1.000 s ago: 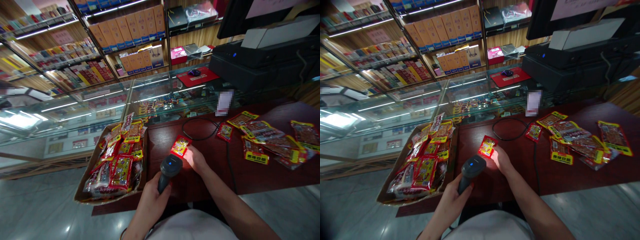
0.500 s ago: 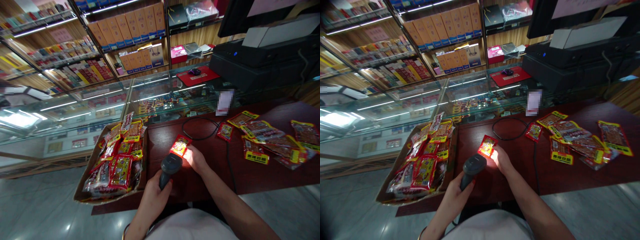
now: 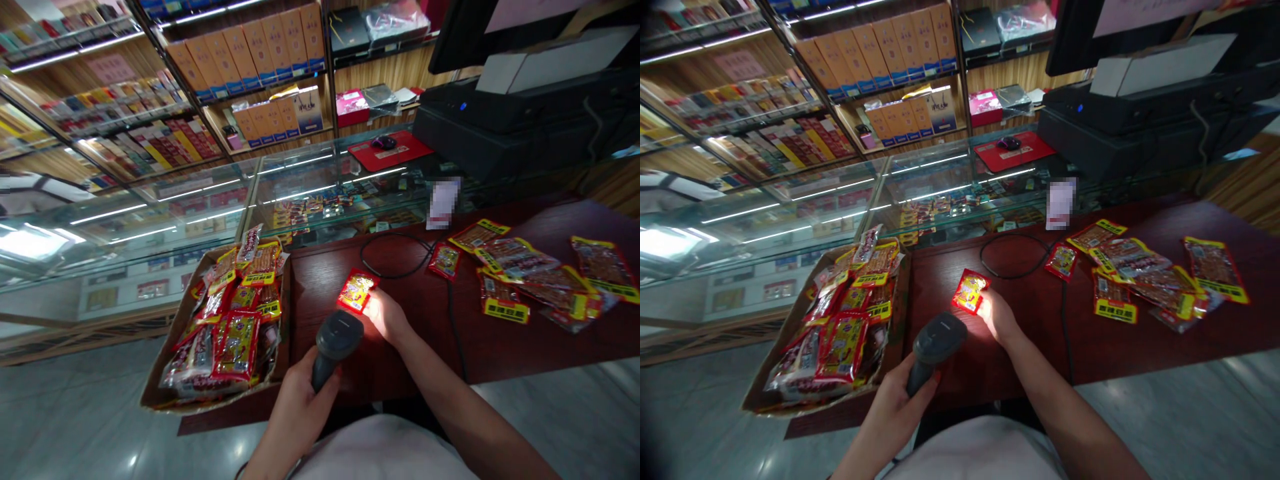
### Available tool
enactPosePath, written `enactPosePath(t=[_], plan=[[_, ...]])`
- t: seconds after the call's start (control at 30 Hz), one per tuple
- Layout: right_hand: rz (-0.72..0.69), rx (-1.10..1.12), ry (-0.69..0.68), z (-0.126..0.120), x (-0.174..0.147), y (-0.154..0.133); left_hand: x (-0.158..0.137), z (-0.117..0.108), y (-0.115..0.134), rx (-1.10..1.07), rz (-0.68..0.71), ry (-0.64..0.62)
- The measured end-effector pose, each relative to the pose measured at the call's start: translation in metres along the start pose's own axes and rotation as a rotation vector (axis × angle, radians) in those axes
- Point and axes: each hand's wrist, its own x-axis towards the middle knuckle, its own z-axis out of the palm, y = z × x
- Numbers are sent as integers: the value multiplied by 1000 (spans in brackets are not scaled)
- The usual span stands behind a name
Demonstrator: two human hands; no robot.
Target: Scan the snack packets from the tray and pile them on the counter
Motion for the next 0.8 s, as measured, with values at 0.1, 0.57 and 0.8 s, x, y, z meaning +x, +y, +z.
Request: enactPosePath(t=[0.1,0.57,0.8], plan=[[10,4,4,0,1,1,-5,-5,-3,24,9,20],[-39,-32,-38,9,-9,-7,15,8,-4,13,4,-3],[-51,-23,-51,14,-12,-6,22,15,-10,30,36,20]])
